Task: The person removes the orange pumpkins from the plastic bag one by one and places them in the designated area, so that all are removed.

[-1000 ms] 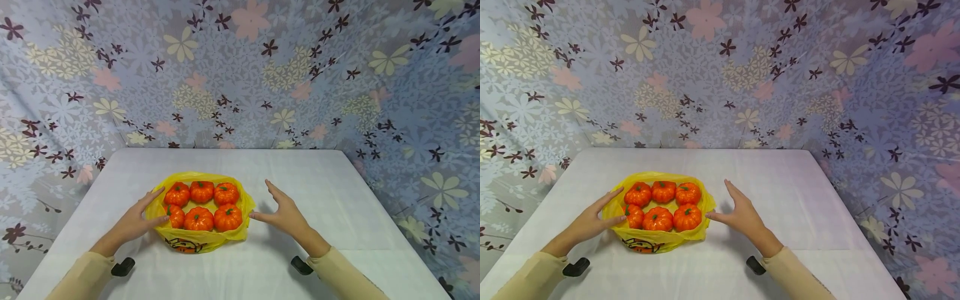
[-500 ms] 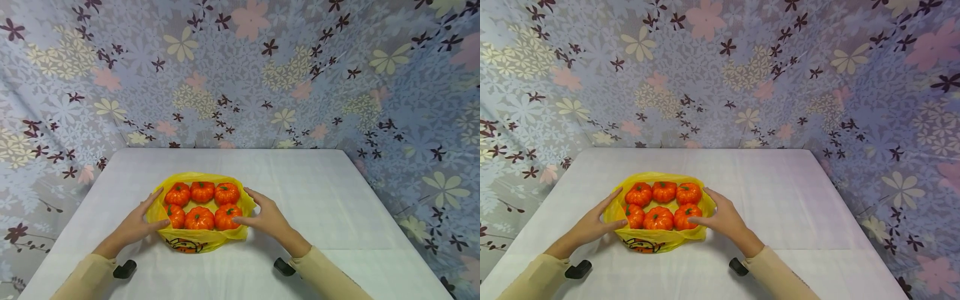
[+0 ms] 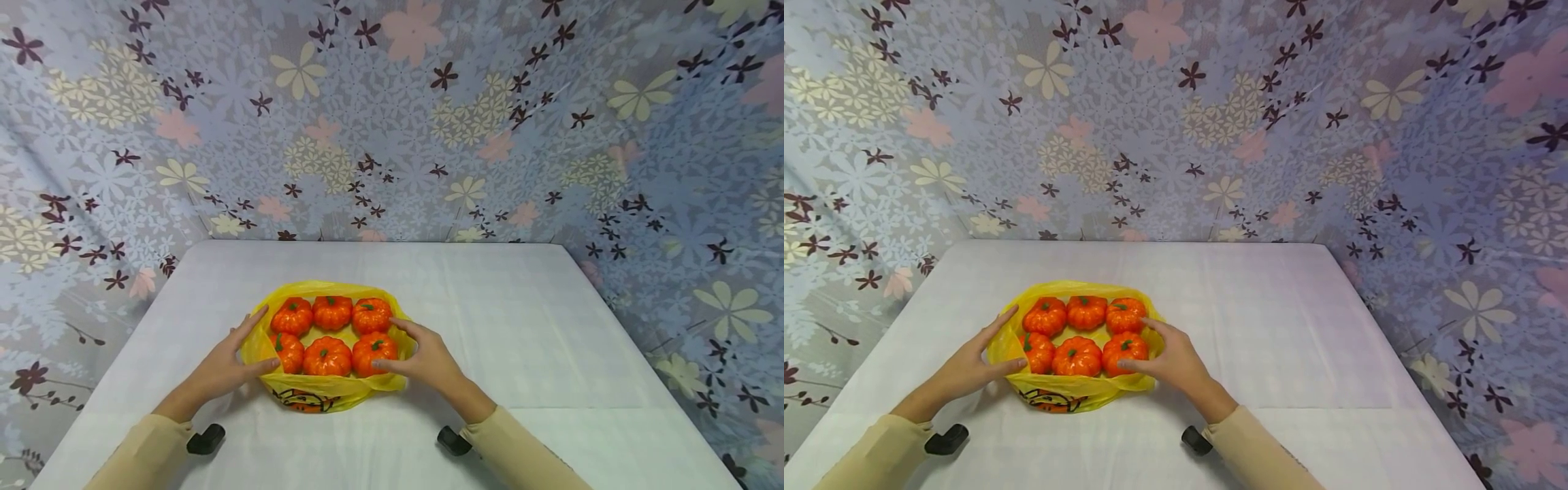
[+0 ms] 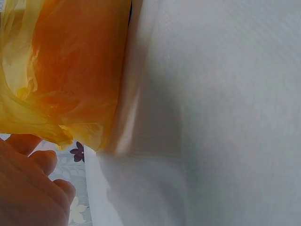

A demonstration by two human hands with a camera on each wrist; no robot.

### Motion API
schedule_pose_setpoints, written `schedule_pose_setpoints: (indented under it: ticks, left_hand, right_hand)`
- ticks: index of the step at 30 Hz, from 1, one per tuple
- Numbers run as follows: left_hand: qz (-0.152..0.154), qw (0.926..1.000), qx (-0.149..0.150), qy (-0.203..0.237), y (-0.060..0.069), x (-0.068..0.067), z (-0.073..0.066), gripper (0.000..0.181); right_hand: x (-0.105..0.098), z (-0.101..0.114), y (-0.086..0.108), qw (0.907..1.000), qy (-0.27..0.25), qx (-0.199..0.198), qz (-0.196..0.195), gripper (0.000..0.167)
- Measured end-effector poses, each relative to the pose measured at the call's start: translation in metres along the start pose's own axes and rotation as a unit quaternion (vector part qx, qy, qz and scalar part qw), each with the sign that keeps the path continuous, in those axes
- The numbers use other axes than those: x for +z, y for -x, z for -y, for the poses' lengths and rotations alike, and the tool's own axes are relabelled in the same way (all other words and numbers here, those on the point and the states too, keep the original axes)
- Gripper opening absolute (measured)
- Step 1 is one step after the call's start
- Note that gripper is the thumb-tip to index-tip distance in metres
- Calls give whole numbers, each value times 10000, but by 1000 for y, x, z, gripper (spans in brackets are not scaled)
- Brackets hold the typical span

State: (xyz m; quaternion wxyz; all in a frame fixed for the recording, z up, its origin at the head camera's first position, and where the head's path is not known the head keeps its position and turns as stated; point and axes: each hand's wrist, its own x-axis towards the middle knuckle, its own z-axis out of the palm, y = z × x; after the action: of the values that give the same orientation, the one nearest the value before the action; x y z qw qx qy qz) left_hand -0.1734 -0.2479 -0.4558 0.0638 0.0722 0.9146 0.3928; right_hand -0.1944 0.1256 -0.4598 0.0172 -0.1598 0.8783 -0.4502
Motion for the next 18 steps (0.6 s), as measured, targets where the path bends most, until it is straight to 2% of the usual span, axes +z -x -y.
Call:
schedule_pose_setpoints:
  ticks: [7, 18]
  left_hand:
    - [-4, 10000, -80, -32, 0, 0, 1, 102]
    - [7, 9999, -105, -4, 0, 1, 0, 101]
  right_hand:
    - [10, -6, -2, 9997, -156, -178, -42, 83]
    - [19, -4, -3, 9999, -114, 80, 52, 84]
